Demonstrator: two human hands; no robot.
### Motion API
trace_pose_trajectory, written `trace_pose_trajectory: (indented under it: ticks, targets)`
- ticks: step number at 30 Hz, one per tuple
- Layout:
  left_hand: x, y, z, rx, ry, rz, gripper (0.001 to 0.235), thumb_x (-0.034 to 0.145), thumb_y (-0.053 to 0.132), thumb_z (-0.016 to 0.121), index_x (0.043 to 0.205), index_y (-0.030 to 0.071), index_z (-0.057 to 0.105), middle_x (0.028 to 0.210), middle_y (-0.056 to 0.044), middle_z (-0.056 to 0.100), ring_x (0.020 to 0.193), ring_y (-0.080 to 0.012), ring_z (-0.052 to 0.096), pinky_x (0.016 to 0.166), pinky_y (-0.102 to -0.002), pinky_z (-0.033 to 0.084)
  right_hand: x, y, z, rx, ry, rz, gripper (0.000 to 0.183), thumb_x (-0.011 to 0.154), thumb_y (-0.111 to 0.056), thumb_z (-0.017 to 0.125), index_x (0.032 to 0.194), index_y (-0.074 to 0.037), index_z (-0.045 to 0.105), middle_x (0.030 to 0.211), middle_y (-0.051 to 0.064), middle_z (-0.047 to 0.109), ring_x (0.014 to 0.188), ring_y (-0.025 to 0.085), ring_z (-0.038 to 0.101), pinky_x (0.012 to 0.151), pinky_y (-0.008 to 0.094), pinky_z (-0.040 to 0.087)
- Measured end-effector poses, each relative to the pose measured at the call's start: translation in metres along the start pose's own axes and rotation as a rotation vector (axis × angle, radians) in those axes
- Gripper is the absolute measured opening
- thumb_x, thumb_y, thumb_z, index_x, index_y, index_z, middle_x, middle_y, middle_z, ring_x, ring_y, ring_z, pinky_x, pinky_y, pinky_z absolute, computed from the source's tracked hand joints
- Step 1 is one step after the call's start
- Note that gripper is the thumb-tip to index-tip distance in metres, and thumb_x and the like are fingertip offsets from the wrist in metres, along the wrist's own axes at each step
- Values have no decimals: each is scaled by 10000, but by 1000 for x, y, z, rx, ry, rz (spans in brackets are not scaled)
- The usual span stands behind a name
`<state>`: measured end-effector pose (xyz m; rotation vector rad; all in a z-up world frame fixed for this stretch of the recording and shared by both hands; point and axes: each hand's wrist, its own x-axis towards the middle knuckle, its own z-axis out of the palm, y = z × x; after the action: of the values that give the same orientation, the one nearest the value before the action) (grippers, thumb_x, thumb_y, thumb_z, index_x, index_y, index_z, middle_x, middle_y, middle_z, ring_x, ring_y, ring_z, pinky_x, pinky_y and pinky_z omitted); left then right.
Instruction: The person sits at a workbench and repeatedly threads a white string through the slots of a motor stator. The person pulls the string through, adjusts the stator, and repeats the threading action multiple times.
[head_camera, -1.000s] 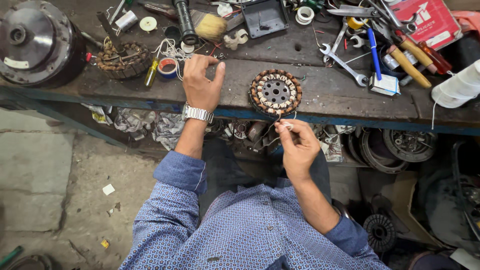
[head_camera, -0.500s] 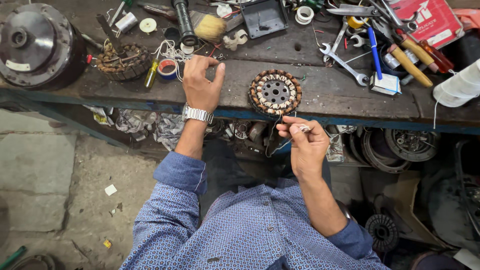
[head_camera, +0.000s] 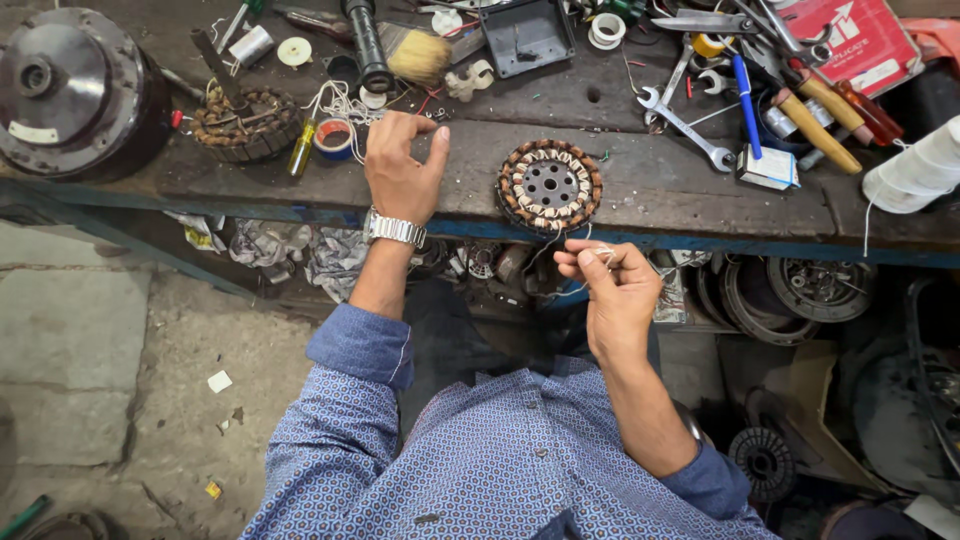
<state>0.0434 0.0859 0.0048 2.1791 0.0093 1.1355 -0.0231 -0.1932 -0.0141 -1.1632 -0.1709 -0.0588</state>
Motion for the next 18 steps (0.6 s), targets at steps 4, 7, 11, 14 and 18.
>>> trace_pose_trajectory:
  ticks: [4,7,11,14,18]
  targets:
    - [-1,0,0,1,9,8,146,917,178,767,924,57,687,955,-103,649,955,-314,609,855,-428,481,0,2,4,-1,-12,-34,16,1018,37,631,1003,33,636,1095,207,722,952,268,753,874,364,630]
    - [-1,-1,0,-12,-1,7,144,922,174,766,926,55,685,958,-104,650,954,-312,608,853,-427,481,1,2,6,-13,-15,-50,26,1022,25,633,999,33,623,1088,201,725,944,257,754,869,364,632]
    - [1,-1,0,-7,7,12,143,915,172,767,922,55,686,958,-107,651,950,-315,607,848,-429,483,1,-1,8,-137,-3,-114,40,1034,5,623,1024,44,625,1084,196,723,951,246,752,890,357,629]
    - [0,-1,0,-1,4,14,138,918,170,769,921,58,689,954,-107,650,950,-319,607,845,-435,481,2,-1,8,-163,-8,-89,54,1035,-3,618,1021,49,626,1073,199,728,937,244,752,871,353,628]
    - [0,0,0,-5,0,-2,142,914,174,771,916,58,690,951,-106,651,943,-320,608,839,-434,483,2,-2,8,-142,-9,-89,60,1031,-3,615,998,47,621,1056,197,728,930,245,757,858,364,642]
